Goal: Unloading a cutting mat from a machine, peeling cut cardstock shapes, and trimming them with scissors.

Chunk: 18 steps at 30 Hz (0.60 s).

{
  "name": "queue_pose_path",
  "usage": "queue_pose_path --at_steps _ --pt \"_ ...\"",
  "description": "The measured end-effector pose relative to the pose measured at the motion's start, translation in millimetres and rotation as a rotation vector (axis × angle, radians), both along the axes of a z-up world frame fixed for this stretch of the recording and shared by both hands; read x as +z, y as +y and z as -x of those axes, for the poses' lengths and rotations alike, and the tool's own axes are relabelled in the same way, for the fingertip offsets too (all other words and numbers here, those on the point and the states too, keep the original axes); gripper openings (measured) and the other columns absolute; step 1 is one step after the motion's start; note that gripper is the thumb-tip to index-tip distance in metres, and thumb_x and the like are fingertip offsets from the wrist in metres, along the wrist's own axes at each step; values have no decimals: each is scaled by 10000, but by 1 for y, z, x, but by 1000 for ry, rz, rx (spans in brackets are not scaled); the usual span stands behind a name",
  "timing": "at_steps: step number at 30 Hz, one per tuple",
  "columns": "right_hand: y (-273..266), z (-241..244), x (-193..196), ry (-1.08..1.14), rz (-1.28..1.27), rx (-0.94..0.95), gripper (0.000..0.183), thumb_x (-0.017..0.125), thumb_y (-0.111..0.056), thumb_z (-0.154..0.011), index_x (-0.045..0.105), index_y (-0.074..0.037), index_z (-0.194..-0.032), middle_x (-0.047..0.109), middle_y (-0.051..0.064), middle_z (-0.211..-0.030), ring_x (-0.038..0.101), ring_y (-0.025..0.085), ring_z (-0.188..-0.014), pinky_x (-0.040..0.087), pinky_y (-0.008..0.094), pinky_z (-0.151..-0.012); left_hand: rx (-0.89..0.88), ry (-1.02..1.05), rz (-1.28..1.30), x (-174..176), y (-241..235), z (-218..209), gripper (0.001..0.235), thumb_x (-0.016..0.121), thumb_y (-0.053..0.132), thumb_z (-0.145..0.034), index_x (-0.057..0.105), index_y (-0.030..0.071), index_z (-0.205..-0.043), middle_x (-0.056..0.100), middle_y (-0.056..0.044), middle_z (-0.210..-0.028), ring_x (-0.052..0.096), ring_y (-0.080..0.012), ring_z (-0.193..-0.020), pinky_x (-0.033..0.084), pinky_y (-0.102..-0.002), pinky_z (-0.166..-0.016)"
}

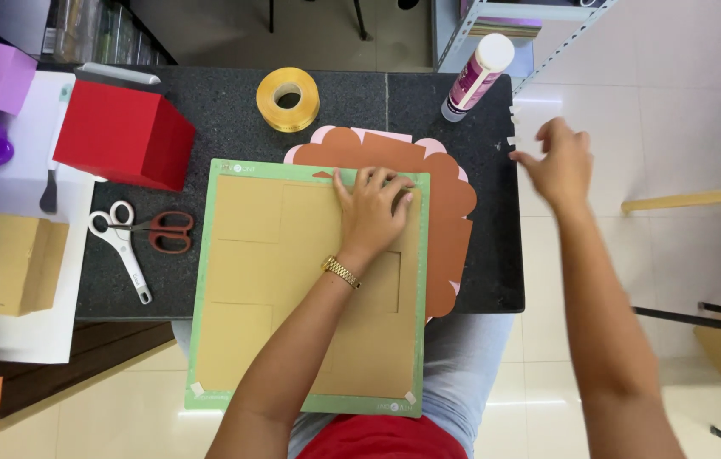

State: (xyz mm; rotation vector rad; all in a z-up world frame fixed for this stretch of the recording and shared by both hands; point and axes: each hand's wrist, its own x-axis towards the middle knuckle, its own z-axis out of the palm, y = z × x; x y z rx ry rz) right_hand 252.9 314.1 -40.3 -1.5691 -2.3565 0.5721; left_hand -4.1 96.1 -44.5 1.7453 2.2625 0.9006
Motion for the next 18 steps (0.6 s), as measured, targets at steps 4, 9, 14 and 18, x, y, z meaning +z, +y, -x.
queue_pose_path --at_steps 4,9,14,18 --pt "-117 32 30 404 -41 293 216 820 -267 -950 697 -138 -1073 716 96 -1010 630 333 -1017 498 421 -844 -40 -30 -31 3 1 2 98 623 324 -988 704 280 -1021 632 17 -1090 562 -248 -1200 155 -798 -1102" --pt "-253 20 35 343 147 353 425 796 -312 -899 697 -193 -1295 664 64 -1213 542 306 -1127 436 424 -979 -1 -99 -60 -6 4 10 127 551 327 -1039 654 256 -1060 642 -8 -1080 603 -277 -1164 217 -775 -1100" --pt "-318 -16 30 253 222 198 474 745 -315 -913 646 -174 -1355 555 69 -1293 463 282 -1221 373 403 -1087 87 -239 -240 29 18 20 129 433 283 -1045 545 230 -1005 651 49 -1042 600 -262 -974 265 -539 -1061" --pt "-329 -38 26 349 178 53 511 736 -209 -908 576 -117 -1384 577 70 -1242 542 215 -1052 465 328 -853 9 -392 -317 53 16 25 141 393 294 -1052 503 212 -1019 587 61 -970 554 -207 -974 280 -428 -1039"
